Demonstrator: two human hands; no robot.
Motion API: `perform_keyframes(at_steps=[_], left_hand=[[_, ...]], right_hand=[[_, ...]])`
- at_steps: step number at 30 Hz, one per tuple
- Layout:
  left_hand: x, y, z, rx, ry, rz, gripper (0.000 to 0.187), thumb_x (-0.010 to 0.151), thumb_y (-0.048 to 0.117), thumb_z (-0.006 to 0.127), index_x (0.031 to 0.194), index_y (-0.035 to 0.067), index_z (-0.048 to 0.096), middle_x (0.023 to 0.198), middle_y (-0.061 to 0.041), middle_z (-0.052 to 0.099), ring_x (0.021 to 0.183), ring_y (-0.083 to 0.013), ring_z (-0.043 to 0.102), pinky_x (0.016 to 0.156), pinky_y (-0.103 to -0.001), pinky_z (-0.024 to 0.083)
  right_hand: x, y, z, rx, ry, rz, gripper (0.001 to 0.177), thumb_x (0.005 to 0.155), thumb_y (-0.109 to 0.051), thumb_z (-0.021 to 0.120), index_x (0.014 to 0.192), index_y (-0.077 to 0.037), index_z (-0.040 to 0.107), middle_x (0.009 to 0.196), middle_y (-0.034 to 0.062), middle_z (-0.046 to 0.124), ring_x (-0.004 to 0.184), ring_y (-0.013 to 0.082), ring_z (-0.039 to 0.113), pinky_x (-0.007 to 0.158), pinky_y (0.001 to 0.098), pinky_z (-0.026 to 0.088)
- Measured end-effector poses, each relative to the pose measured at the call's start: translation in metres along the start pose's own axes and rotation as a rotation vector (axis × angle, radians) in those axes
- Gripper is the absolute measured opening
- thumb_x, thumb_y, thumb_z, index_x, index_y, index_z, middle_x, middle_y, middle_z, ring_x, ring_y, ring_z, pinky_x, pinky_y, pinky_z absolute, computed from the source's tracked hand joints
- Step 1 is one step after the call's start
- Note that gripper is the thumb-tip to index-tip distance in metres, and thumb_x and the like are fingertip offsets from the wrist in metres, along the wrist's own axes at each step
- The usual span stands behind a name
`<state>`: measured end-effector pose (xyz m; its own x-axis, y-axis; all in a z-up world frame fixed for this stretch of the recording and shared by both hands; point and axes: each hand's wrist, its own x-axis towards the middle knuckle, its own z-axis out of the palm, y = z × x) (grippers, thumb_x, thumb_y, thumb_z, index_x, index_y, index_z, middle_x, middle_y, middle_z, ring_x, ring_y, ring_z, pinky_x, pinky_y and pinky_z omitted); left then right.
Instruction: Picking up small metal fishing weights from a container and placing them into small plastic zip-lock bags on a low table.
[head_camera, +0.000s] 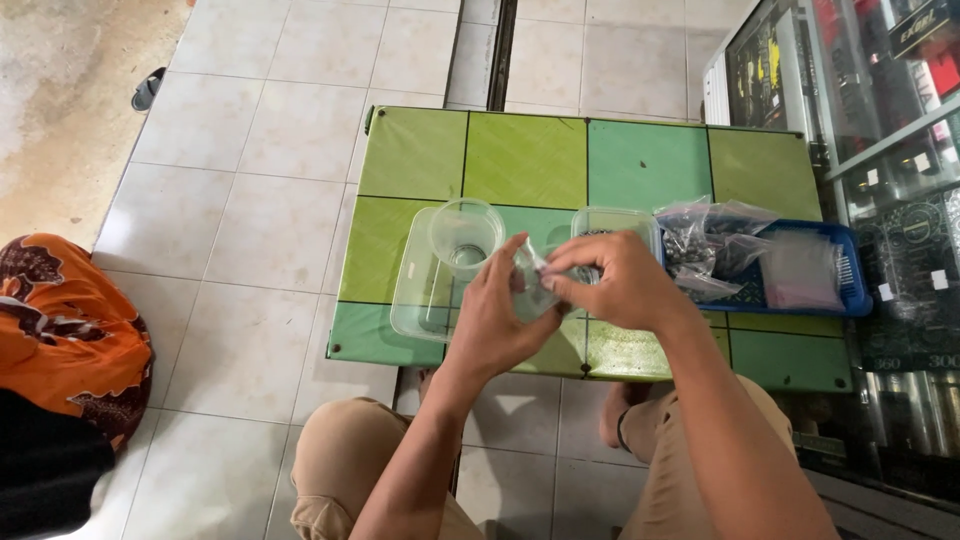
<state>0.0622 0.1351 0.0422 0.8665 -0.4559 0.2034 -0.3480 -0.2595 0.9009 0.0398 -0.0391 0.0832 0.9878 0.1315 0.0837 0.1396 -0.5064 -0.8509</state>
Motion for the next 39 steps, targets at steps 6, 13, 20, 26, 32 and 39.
perform_keyframes(at_steps=[6,13,20,26,32,39], left_hand=[[0.002,-0.002,-0.004,-0.685,0.133,-0.242,0.041,0.086,0.005,0.066,0.123,0.003,0.049,0.086,-0.014,0.058,0.073,-0.0202,0.057,0.071,-0.038,0.052],[-0.001,-0.010,0.002,-0.586,0.305,-0.119,0.024,0.089,-0.008,0.055,0.107,0.002,0.066,0.095,-0.016,0.066,0.082,-0.0180,0.065,0.074,-0.034,0.062],[-0.002,0.002,-0.002,-0.610,0.166,-0.171,0.065,0.078,-0.011,0.066,0.137,0.002,0.041,0.130,-0.015,0.038,0.069,-0.0100,0.046,0.068,-0.029,0.064],[0.002,-0.004,0.000,-0.033,0.359,0.201,0.076,0.073,0.021,0.080,0.135,-0.001,0.042,0.124,-0.019,0.046,0.084,-0.0241,0.057,0.074,-0.038,0.057],[0.003,-0.011,0.016,0.379,0.439,0.474,0.092,0.068,0.043,0.083,0.134,-0.006,0.044,0.127,-0.025,0.049,0.114,-0.0378,0.054,0.097,-0.048,0.045],[0.006,-0.020,0.027,0.259,0.309,0.345,0.063,0.067,0.018,0.079,0.120,-0.003,0.051,0.099,-0.014,0.056,0.095,-0.0323,0.060,0.091,-0.043,0.047]], right_hand=[[0.003,0.024,-0.012,0.201,0.113,0.019,0.019,0.087,-0.021,0.066,0.085,-0.003,0.073,0.056,0.0091,0.061,0.041,0.0106,0.042,0.044,0.0211,0.036],[0.000,0.018,-0.017,0.309,0.178,0.047,0.013,0.086,-0.013,0.068,0.081,-0.002,0.073,0.068,0.0133,0.068,0.054,0.0083,0.048,0.054,0.0247,0.043],[0.001,0.032,-0.017,0.390,0.217,0.021,0.016,0.085,-0.004,0.065,0.098,0.004,0.070,0.082,0.0166,0.070,0.070,0.0153,0.061,0.071,0.0315,0.050],[-0.004,0.033,-0.029,0.350,0.129,-0.011,0.022,0.082,-0.001,0.064,0.104,0.001,0.068,0.086,0.0204,0.068,0.068,0.0231,0.058,0.073,0.0381,0.048],[-0.011,-0.001,-0.023,0.233,-0.063,-0.064,0.036,0.074,-0.003,0.069,0.110,-0.006,0.068,0.087,0.0173,0.067,0.077,0.0292,0.061,0.077,0.0436,0.050],[-0.013,-0.019,-0.015,0.050,-0.128,-0.079,0.036,0.068,-0.007,0.070,0.103,-0.008,0.071,0.094,0.0183,0.068,0.089,0.0360,0.066,0.080,0.0510,0.050]])
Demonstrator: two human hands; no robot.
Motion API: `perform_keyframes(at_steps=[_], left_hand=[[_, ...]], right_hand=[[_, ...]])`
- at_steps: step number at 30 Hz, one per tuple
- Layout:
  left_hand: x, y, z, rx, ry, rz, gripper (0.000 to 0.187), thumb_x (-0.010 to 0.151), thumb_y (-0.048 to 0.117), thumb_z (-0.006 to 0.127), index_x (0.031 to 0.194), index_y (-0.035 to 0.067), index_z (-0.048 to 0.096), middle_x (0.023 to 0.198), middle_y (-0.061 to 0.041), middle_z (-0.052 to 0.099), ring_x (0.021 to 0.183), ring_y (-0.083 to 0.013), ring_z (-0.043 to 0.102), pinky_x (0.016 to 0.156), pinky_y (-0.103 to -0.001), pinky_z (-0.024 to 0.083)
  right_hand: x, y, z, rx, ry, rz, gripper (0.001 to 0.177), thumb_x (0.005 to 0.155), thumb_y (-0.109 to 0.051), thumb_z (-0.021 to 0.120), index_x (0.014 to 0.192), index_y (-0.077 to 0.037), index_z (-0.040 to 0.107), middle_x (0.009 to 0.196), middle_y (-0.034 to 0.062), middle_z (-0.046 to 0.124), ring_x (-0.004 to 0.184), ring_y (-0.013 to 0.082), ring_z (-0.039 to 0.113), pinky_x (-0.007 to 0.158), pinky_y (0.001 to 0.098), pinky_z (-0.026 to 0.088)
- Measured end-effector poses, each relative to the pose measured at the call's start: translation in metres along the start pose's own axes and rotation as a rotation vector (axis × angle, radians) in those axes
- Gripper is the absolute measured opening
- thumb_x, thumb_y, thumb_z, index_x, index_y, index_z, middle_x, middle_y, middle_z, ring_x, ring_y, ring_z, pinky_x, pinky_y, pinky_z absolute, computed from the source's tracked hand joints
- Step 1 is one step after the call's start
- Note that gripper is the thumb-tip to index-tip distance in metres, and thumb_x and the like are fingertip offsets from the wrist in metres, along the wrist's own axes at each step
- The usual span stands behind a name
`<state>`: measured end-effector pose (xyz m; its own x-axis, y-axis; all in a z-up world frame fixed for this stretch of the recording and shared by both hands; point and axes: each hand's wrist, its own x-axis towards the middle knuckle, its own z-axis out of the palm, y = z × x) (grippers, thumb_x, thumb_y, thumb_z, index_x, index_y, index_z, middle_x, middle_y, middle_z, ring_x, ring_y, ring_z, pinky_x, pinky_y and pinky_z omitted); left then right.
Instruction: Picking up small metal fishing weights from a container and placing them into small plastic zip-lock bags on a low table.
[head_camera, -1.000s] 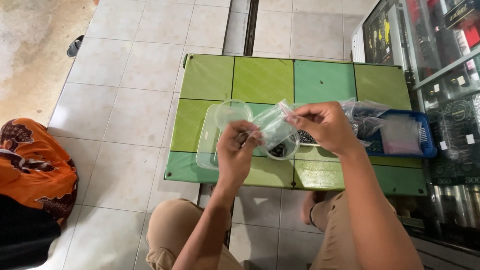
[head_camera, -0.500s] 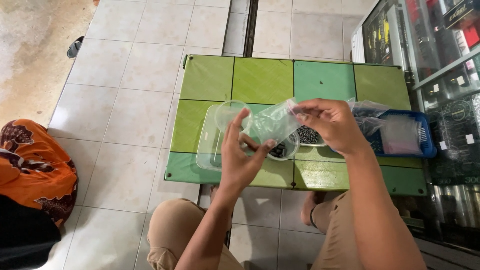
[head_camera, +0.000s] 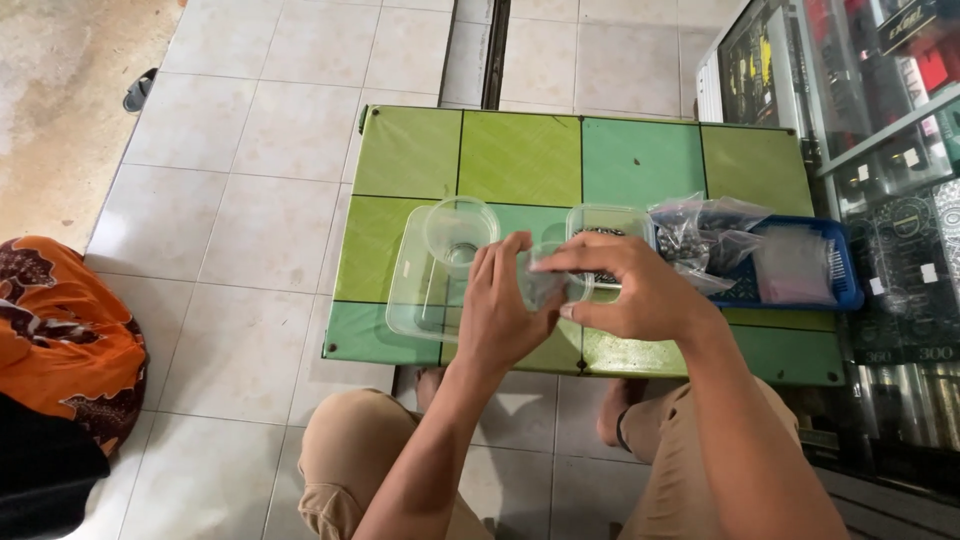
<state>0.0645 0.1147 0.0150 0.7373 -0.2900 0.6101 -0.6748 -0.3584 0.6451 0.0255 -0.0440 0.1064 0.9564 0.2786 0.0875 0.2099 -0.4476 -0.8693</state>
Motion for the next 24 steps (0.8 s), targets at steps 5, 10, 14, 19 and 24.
perform_keyframes(at_steps=[5,10,14,19,24], left_hand=[[0.001,-0.003,-0.009,-0.169,-0.014,-0.182,0.042,0.071,0.011,0.071,0.110,0.005,0.057,0.086,-0.008,0.059,0.079,-0.0301,0.061,0.073,-0.042,0.048],[0.009,0.008,-0.031,-0.492,-0.121,-0.374,0.034,0.080,0.010,0.064,0.113,0.006,0.058,0.087,-0.015,0.064,0.084,-0.0333,0.063,0.079,-0.047,0.048],[0.008,0.011,-0.032,-0.756,-0.236,-0.485,0.043,0.080,0.013,0.063,0.123,0.007,0.056,0.098,-0.015,0.062,0.098,-0.0235,0.054,0.092,-0.045,0.041],[0.002,0.015,-0.033,-0.874,-0.278,-0.492,0.049,0.080,0.010,0.065,0.128,0.007,0.054,0.105,-0.016,0.059,0.104,-0.0228,0.050,0.099,-0.045,0.037],[0.000,0.015,-0.038,-0.796,-0.264,-0.444,0.044,0.080,0.005,0.065,0.123,0.010,0.060,0.103,-0.014,0.062,0.105,-0.0190,0.054,0.098,-0.041,0.039]], right_hand=[[-0.001,0.022,-0.004,-0.054,0.191,0.302,0.025,0.080,-0.014,0.064,0.104,-0.012,0.072,0.090,0.0136,0.069,0.080,0.0290,0.066,0.079,0.0427,0.050],[0.021,0.041,0.030,-0.535,-0.060,0.496,0.014,0.080,-0.022,0.059,0.078,-0.015,0.072,0.070,0.0105,0.069,0.074,0.0321,0.068,0.070,0.0421,0.051],[0.039,0.085,0.054,-0.672,-0.137,0.536,0.012,0.076,-0.023,0.061,0.074,-0.016,0.071,0.072,0.0097,0.068,0.075,0.0311,0.067,0.069,0.0417,0.053],[0.049,0.124,0.062,-0.563,-0.275,0.683,0.024,0.076,-0.026,0.060,0.095,-0.016,0.073,0.102,0.0095,0.070,0.104,0.0277,0.064,0.091,0.0412,0.051],[0.055,0.143,0.067,-0.619,-0.388,0.814,0.035,0.076,-0.022,0.057,0.109,-0.015,0.069,0.118,0.0075,0.066,0.119,0.0248,0.056,0.099,0.0394,0.048]])
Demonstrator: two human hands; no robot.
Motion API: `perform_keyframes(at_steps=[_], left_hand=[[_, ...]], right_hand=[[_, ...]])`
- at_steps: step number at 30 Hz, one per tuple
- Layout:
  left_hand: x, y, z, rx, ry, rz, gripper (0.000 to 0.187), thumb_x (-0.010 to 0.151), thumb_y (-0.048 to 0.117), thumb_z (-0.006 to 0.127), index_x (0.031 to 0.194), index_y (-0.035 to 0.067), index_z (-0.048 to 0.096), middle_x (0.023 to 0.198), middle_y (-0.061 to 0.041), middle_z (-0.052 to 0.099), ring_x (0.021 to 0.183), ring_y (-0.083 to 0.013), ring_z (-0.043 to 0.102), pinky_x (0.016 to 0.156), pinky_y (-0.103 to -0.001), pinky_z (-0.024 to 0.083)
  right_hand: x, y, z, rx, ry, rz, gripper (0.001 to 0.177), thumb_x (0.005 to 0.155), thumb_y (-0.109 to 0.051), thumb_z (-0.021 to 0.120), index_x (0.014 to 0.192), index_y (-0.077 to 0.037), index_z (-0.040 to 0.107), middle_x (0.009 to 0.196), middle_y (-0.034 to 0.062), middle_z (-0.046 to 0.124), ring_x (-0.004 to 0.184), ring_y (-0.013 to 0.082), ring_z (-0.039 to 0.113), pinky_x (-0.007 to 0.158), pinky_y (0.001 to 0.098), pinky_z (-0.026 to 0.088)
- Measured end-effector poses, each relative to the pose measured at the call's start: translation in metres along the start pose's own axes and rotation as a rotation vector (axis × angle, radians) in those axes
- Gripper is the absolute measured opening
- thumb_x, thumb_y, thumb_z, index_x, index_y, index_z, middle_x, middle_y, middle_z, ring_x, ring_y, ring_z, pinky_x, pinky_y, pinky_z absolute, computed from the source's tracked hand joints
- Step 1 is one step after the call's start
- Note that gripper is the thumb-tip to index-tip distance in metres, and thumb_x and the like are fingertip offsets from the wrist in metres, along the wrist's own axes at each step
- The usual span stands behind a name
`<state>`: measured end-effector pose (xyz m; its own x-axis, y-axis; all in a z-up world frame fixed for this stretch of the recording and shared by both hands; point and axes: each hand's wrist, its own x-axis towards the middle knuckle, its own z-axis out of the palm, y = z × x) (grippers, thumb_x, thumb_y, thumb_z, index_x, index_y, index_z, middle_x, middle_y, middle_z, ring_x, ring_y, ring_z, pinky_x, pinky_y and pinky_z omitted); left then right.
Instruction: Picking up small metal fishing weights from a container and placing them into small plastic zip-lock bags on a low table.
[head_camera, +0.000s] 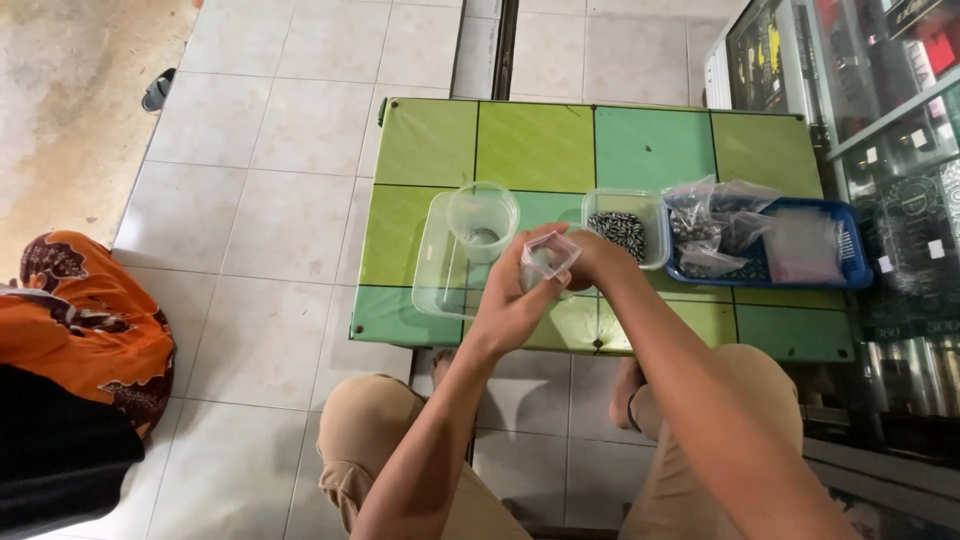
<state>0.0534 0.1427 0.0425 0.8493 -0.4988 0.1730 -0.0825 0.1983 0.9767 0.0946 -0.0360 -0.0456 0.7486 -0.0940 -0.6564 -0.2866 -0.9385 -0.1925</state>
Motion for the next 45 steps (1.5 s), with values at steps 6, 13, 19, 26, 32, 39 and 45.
perform_keyframes(at_steps=[6,13,19,26,32,39,45], left_hand=[[-0.003,-0.012,0.000,0.010,0.068,-0.050,0.042,0.081,0.004,0.063,0.123,0.006,0.058,0.103,-0.018,0.061,0.107,-0.0272,0.055,0.099,-0.047,0.038],[-0.005,-0.010,0.003,0.019,0.061,-0.162,0.045,0.082,0.007,0.062,0.126,0.008,0.055,0.102,-0.016,0.060,0.105,-0.0256,0.054,0.096,-0.046,0.039],[-0.005,-0.017,0.006,-0.008,0.061,-0.200,0.043,0.083,0.010,0.063,0.125,0.008,0.054,0.101,-0.013,0.059,0.102,-0.0228,0.054,0.095,-0.043,0.040],[-0.002,-0.024,0.003,-0.045,0.134,-0.135,0.043,0.081,0.009,0.061,0.124,0.009,0.055,0.094,-0.008,0.056,0.097,-0.0176,0.050,0.094,-0.039,0.041],[-0.002,-0.029,0.005,-0.063,0.140,-0.074,0.042,0.080,0.007,0.062,0.121,0.009,0.057,0.093,-0.007,0.056,0.095,-0.0160,0.049,0.092,-0.037,0.041],[-0.001,-0.027,0.007,-0.076,0.138,-0.049,0.035,0.079,0.007,0.063,0.113,0.013,0.061,0.089,-0.004,0.057,0.089,-0.0125,0.050,0.085,-0.033,0.042],[-0.001,-0.026,0.008,0.025,0.138,-0.022,0.042,0.077,0.006,0.063,0.119,0.007,0.057,0.094,-0.013,0.060,0.094,-0.0217,0.054,0.091,-0.039,0.041]], right_hand=[[-0.010,-0.026,-0.053,0.418,-0.504,0.228,0.060,0.083,-0.010,0.040,0.139,0.010,0.038,0.139,0.0278,0.045,0.129,0.0384,0.041,0.112,0.0413,0.032],[-0.108,-0.081,-0.093,-0.709,-0.502,-0.193,0.066,0.082,-0.024,0.032,0.141,0.004,0.038,0.142,0.0237,0.042,0.134,0.0319,0.037,0.112,0.0358,0.031],[-0.036,-0.033,-0.027,0.158,-0.056,0.181,0.056,0.085,-0.060,0.033,0.125,-0.031,0.060,0.132,0.0023,0.057,0.128,0.0227,0.047,0.107,0.0349,0.039],[0.012,-0.011,-0.005,0.063,-0.182,0.110,0.041,0.079,-0.040,0.042,0.109,-0.015,0.053,0.108,0.0048,0.052,0.098,0.0206,0.040,0.087,0.0314,0.037],[0.008,-0.005,-0.003,-0.211,-0.055,-0.096,0.019,0.077,-0.002,0.055,0.093,-0.009,0.063,0.083,0.0070,0.067,0.067,0.0254,0.055,0.066,0.0380,0.049],[0.055,0.013,0.030,-0.030,0.151,0.088,0.044,0.075,-0.080,0.026,0.101,-0.063,0.058,0.102,-0.0103,0.069,0.106,0.0154,0.062,0.091,0.0298,0.051],[0.009,0.004,0.005,-0.055,0.276,-0.035,0.028,0.071,-0.039,0.059,0.084,-0.020,0.075,0.084,0.0079,0.072,0.092,0.0299,0.068,0.081,0.0416,0.055]])
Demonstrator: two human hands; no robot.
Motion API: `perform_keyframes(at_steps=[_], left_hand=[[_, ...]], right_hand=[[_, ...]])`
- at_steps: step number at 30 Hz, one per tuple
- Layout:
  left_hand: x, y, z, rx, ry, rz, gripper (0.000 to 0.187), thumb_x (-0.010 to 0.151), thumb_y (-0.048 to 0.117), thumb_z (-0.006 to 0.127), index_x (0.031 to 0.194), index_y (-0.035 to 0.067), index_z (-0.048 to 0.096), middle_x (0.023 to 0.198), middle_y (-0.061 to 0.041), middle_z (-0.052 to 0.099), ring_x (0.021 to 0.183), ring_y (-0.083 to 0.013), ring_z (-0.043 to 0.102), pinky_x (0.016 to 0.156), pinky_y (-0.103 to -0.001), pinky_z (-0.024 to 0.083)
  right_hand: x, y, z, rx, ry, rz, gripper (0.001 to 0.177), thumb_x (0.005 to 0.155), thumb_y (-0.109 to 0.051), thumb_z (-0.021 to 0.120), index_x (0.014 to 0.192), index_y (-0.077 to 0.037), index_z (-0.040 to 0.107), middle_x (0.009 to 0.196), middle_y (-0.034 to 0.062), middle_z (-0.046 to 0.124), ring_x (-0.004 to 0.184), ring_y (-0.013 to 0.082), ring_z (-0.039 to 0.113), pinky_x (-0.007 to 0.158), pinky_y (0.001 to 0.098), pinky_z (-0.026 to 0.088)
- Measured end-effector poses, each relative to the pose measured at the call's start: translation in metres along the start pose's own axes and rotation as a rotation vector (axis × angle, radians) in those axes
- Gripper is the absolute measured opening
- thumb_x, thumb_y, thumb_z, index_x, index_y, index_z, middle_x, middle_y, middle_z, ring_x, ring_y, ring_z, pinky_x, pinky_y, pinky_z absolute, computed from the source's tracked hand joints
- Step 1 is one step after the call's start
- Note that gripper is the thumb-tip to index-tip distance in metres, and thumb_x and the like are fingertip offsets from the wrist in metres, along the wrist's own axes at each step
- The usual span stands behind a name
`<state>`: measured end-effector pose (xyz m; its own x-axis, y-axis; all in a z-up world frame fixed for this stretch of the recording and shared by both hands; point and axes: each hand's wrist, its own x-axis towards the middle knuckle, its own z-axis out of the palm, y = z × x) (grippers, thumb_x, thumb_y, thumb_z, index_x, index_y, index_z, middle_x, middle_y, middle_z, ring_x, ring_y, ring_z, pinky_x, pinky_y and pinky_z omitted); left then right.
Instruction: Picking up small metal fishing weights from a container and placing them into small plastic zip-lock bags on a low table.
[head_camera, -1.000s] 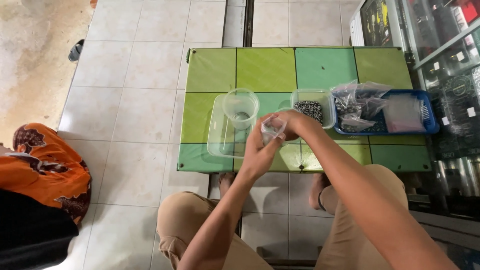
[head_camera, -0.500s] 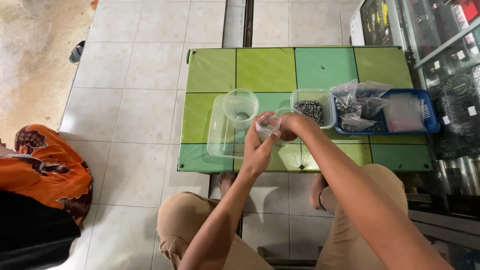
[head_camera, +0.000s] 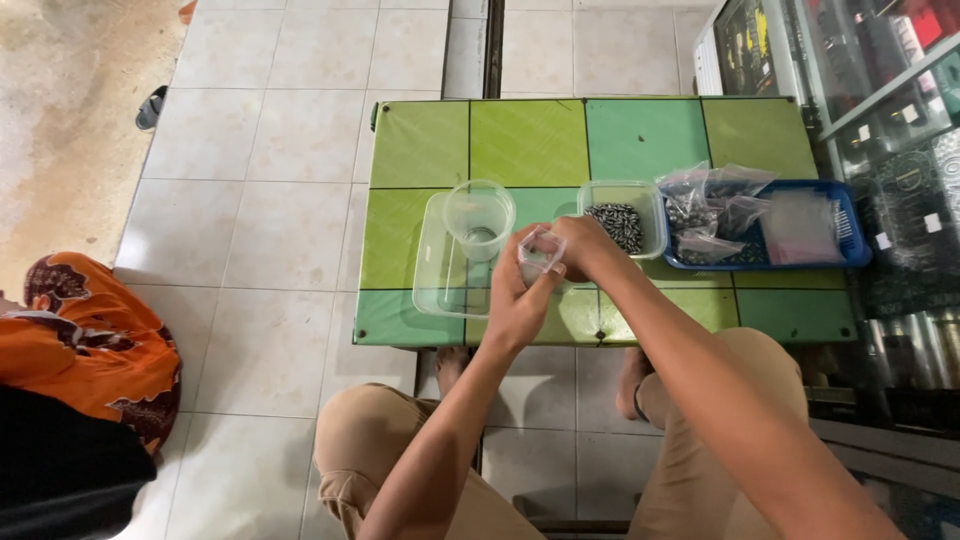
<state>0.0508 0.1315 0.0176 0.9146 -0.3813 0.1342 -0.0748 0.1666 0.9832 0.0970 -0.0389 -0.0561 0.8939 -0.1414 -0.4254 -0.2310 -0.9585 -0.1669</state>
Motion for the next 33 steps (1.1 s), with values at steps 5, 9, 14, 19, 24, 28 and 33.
perform_keyframes(at_steps=[5,9,14,19,24,28,33], left_hand=[[0.000,-0.009,-0.002,0.118,-0.009,0.000,0.042,0.077,0.008,0.065,0.119,0.008,0.057,0.102,-0.017,0.059,0.103,-0.0301,0.056,0.095,-0.043,0.039],[-0.002,0.005,-0.001,0.184,-0.027,-0.061,0.044,0.076,0.014,0.066,0.118,0.008,0.054,0.108,-0.016,0.056,0.107,-0.0325,0.054,0.098,-0.045,0.037],[0.002,-0.004,0.001,0.271,-0.003,-0.087,0.044,0.075,0.020,0.071,0.113,0.008,0.052,0.103,-0.014,0.055,0.105,-0.0337,0.056,0.093,-0.043,0.041],[0.002,-0.008,0.006,0.275,0.035,-0.078,0.032,0.079,0.019,0.072,0.105,0.011,0.054,0.095,-0.010,0.055,0.098,-0.0320,0.058,0.087,-0.041,0.043],[0.003,0.004,0.004,0.186,0.094,-0.202,0.014,0.087,0.015,0.061,0.096,0.010,0.052,0.084,-0.011,0.054,0.079,-0.0252,0.055,0.071,-0.039,0.043],[0.005,0.009,0.003,0.156,0.100,-0.277,0.014,0.086,0.016,0.061,0.097,0.011,0.052,0.082,-0.008,0.057,0.076,-0.0205,0.055,0.066,-0.035,0.043],[0.009,0.012,0.001,0.099,0.076,-0.302,0.019,0.080,0.008,0.060,0.096,0.013,0.051,0.076,-0.005,0.049,0.070,-0.0179,0.053,0.061,-0.034,0.041]], right_hand=[[-0.028,-0.009,-0.030,0.126,0.123,-0.039,0.014,0.068,-0.034,0.067,0.077,-0.025,0.074,0.075,0.0029,0.072,0.086,0.0296,0.069,0.080,0.0412,0.055],[-0.073,-0.007,-0.095,0.461,0.256,-0.038,0.015,0.067,-0.026,0.074,0.080,-0.020,0.074,0.077,-0.0015,0.073,0.084,0.0229,0.069,0.084,0.0385,0.052],[-0.104,-0.001,-0.110,0.903,0.302,-0.237,0.020,0.071,-0.003,0.074,0.091,0.000,0.072,0.081,0.0191,0.069,0.072,0.0237,0.064,0.070,0.0372,0.053],[-0.112,-0.011,-0.107,1.150,0.184,-0.338,0.032,0.071,-0.001,0.078,0.101,0.005,0.067,0.086,0.0130,0.069,0.078,0.0153,0.065,0.073,0.0302,0.057],[-0.098,-0.019,-0.109,0.402,0.047,-0.164,0.021,0.083,-0.007,0.058,0.064,-0.003,0.066,0.057,0.0141,0.060,0.054,0.0251,0.059,0.059,0.0361,0.047],[-0.046,-0.012,-0.037,0.227,-0.083,-0.195,0.012,0.078,-0.017,0.065,0.081,-0.007,0.071,0.080,0.0188,0.070,0.079,0.0348,0.068,0.068,0.0425,0.056],[-0.027,-0.022,-0.029,0.242,-0.225,0.121,0.036,0.066,-0.025,0.062,0.098,-0.012,0.072,0.108,0.0072,0.069,0.103,0.0239,0.065,0.090,0.0374,0.052]])
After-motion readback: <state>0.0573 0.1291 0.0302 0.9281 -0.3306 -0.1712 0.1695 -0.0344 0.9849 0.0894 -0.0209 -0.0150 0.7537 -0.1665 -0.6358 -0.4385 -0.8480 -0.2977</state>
